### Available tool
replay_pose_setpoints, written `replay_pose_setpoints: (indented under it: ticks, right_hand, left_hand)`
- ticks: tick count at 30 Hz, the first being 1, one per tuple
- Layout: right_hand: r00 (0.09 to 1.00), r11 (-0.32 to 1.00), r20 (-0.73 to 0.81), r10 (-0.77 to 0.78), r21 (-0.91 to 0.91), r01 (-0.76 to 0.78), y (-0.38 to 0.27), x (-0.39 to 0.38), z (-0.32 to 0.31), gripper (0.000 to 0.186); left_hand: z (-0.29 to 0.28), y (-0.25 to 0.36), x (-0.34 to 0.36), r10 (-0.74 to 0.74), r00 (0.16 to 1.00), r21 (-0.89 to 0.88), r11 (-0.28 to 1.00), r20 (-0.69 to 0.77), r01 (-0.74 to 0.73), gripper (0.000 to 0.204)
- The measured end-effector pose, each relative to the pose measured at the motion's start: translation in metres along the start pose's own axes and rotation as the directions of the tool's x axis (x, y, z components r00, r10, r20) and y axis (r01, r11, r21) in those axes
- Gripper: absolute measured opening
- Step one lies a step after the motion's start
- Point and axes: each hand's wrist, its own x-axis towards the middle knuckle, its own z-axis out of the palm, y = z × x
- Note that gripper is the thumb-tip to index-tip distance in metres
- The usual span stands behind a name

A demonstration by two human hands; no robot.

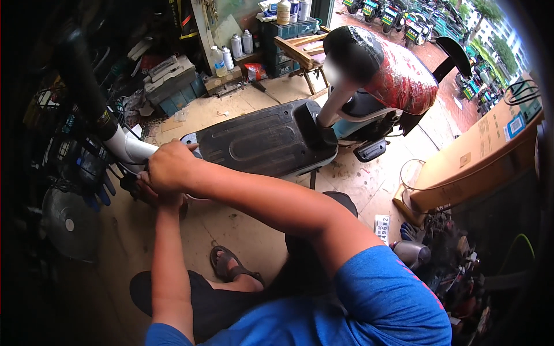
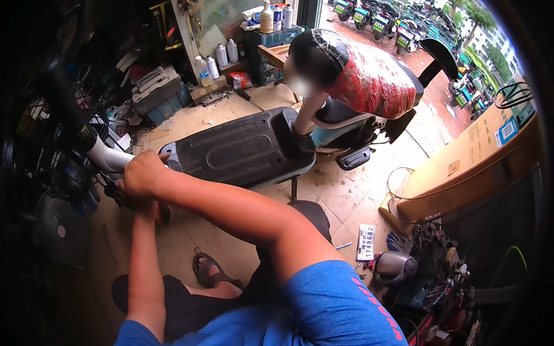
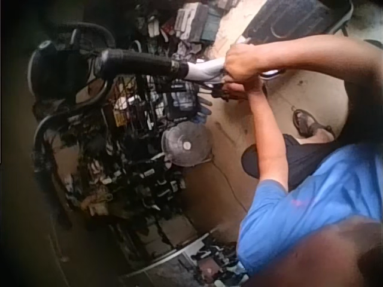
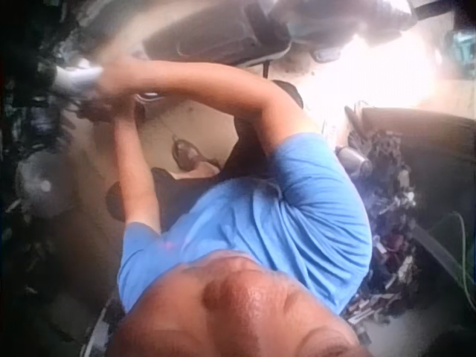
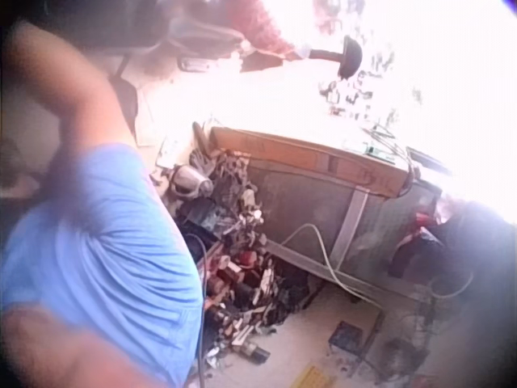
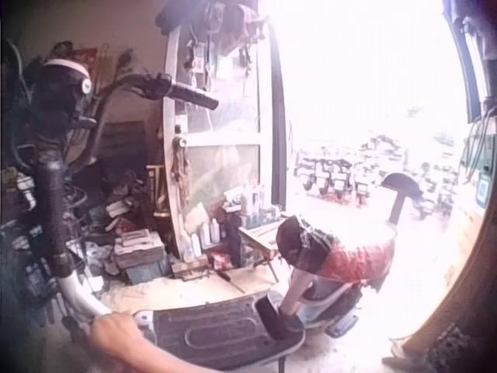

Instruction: The person removes the floorboard cover of an electric scooter by unscrewing several fasteners and then points at the battery compartment underneath.

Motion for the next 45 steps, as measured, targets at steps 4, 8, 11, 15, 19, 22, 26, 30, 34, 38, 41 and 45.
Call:
replay_pose_setpoints:
  ticks: [4, 8, 11, 15, 19, 22, 26, 30, 34, 38, 41, 45]
  right_hand:
    - [1.000, 0.997, -0.027, -0.006, -0.071, 0.005, 0.000, -0.003, -0.006, 0.054]
    - [1.000, 0.994, 0.006, -0.018, -0.109, 0.019, 0.006, -0.010, -0.022, 0.055]
    - [0.976, 0.996, 0.195, 0.092, -0.015, -0.091, 0.021, -0.011, -0.030, 0.066]
    - [0.999, 0.996, 0.020, -0.032, -0.087, 0.034, 0.023, -0.009, -0.018, 0.069]
    - [0.994, 0.995, -0.065, 0.083, -0.046, -0.086, 0.013, -0.003, -0.008, 0.062]
    - [0.999, 0.999, 0.027, -0.021, 0.038, 0.020, 0.003, -0.001, -0.009, 0.058]
    - [0.999, 0.998, 0.025, 0.030, -0.058, -0.028, 0.005, -0.005, -0.015, 0.055]
    - [1.000, 0.997, 0.003, 0.028, -0.075, -0.028, 0.009, -0.004, -0.011, 0.063]
    - [0.995, 0.976, -0.047, -0.084, -0.207, 0.073, 0.007, 0.003, -0.004, 0.067]
    - [0.994, 0.991, 0.100, -0.040, -0.122, 0.052, 0.004, 0.012, -0.003, 0.055]
    - [0.997, 0.993, 0.075, -0.022, -0.114, 0.031, 0.001, 0.012, -0.006, 0.045]
    - [0.988, 0.957, -0.060, -0.140, -0.265, 0.119, -0.002, 0.005, -0.007, 0.065]
  left_hand:
    - [0.034, -0.014, -0.028, 0.053, 0.996, -0.046, 0.997, -0.076, -0.057, 0.041]
    - [0.042, -0.009, -0.025, 0.052, 0.998, -0.064, 0.997, -0.031, -0.054, 0.041]
    - [0.013, 0.011, 0.009, -0.044, 0.980, 0.010, 0.999, 0.196, 0.043, 0.040]
    - [0.001, 0.018, 0.039, -0.091, 0.966, 0.073, 0.994, 0.242, 0.075, 0.039]
    - [0.030, 0.002, 0.009, 0.023, 0.999, -0.012, 1.000, -0.047, -0.024, 0.039]
    - [0.054, -0.013, -0.031, 0.081, 0.976, -0.069, 0.993, -0.200, -0.096, 0.038]
    - [0.045, -0.010, -0.035, 0.077, 0.988, -0.085, 0.992, -0.130, -0.089, 0.037]
    - [0.001, 0.013, 0.004, -0.009, 0.997, -0.011, 1.000, 0.073, 0.010, 0.037]
    - [-0.013, 0.020, 0.027, -0.050, 0.993, 0.048, 0.998, 0.103, 0.045, 0.036]
    - [0.002, 0.003, 0.002, 0.060, 0.997, 0.009, 0.998, -0.051, -0.059, 0.036]
    - [0.007, 0.000, -0.008, 0.092, 0.993, 0.027, 0.996, -0.075, -0.090, 0.035]
    - [-0.002, 0.012, 0.003, 0.078, 0.997, 0.038, 0.996, 0.000, -0.078, 0.034]
